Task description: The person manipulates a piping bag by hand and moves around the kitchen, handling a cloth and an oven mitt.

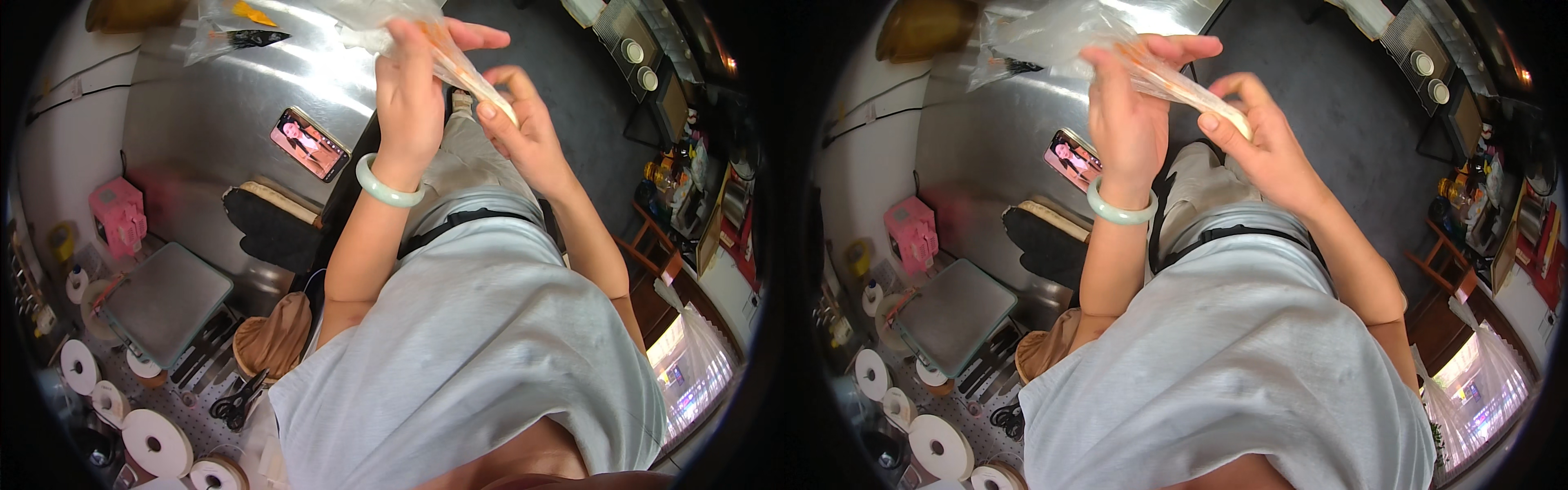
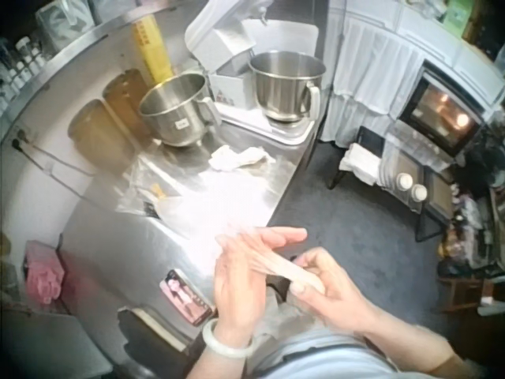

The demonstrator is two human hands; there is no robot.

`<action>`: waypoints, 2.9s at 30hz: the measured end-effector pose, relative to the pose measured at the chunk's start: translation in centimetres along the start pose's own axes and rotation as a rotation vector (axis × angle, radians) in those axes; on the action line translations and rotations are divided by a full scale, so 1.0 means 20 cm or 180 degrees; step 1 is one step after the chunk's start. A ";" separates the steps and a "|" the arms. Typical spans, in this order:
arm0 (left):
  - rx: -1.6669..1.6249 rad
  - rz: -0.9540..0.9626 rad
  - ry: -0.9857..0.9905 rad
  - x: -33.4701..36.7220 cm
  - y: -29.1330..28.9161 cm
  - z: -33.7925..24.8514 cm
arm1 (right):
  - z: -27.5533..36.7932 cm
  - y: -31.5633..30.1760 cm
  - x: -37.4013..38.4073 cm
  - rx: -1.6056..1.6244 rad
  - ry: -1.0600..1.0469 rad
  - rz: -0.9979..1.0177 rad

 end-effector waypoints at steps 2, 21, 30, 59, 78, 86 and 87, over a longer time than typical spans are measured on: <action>-0.0197 -0.0098 0.0089 -0.05 0.03 0.06 | 0.04 0.01 0.00 0.0281 -0.0230 -0.0159; -0.0820 -0.0837 -0.0388 -0.04 -0.02 0.12 | -0.13 -0.12 -0.05 0.1561 0.0374 -0.0352; -0.0441 -0.1188 -0.0252 -0.05 0.00 0.13 | -0.18 -0.07 -0.06 0.1848 0.0488 -0.0846; -0.0045 -0.0502 -0.0042 -0.04 0.10 0.12 | -0.02 -0.06 0.06 0.1464 0.0302 -0.0333; -0.0684 -0.1059 -0.0210 -0.04 0.12 0.21 | -0.06 -0.04 0.02 0.2690 0.0420 -0.0156; -0.1159 -0.0300 -0.0769 0.00 0.14 0.23 | -0.12 -0.12 0.03 0.2342 0.0507 0.0182; -0.1166 -0.0471 -0.0825 0.00 0.13 0.24 | -0.11 -0.14 0.05 0.1844 0.0400 -0.0036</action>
Point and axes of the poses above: each hand's wrist, its own x-axis towards the middle knuckle, its own y-axis out of the palm, z = x × y, the point moved 5 cm from there along x, towards the middle knuckle, and after that the axes turned 10 degrees about x, right-handed, at the moved point
